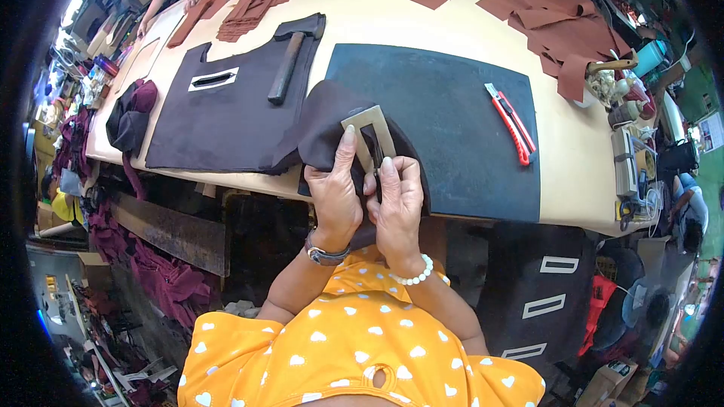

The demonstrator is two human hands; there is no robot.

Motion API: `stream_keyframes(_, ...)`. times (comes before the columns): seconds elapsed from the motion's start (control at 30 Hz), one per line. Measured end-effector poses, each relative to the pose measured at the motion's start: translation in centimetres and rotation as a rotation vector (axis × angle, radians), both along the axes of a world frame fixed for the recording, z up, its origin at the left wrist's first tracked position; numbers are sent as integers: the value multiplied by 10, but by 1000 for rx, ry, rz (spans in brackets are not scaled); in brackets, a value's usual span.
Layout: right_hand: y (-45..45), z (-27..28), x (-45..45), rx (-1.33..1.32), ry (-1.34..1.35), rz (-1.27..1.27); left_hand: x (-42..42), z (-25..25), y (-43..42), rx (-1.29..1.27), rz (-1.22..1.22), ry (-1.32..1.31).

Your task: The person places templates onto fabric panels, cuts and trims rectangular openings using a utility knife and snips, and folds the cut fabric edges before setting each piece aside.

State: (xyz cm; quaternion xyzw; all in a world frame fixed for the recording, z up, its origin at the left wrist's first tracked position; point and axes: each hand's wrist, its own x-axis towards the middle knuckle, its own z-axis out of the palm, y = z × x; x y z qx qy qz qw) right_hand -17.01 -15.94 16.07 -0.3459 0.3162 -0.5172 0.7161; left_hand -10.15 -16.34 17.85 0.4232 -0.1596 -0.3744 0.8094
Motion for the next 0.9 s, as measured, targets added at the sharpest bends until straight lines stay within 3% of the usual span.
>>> stream_keyframes(0.57,-4,0,0,-38,-56,-115,-9,-2,2,-40,-4,17)
stream_keyframes(0.9,-8,-2,-2,3,-124,-88,-2,-10,0,-46,-156,37)
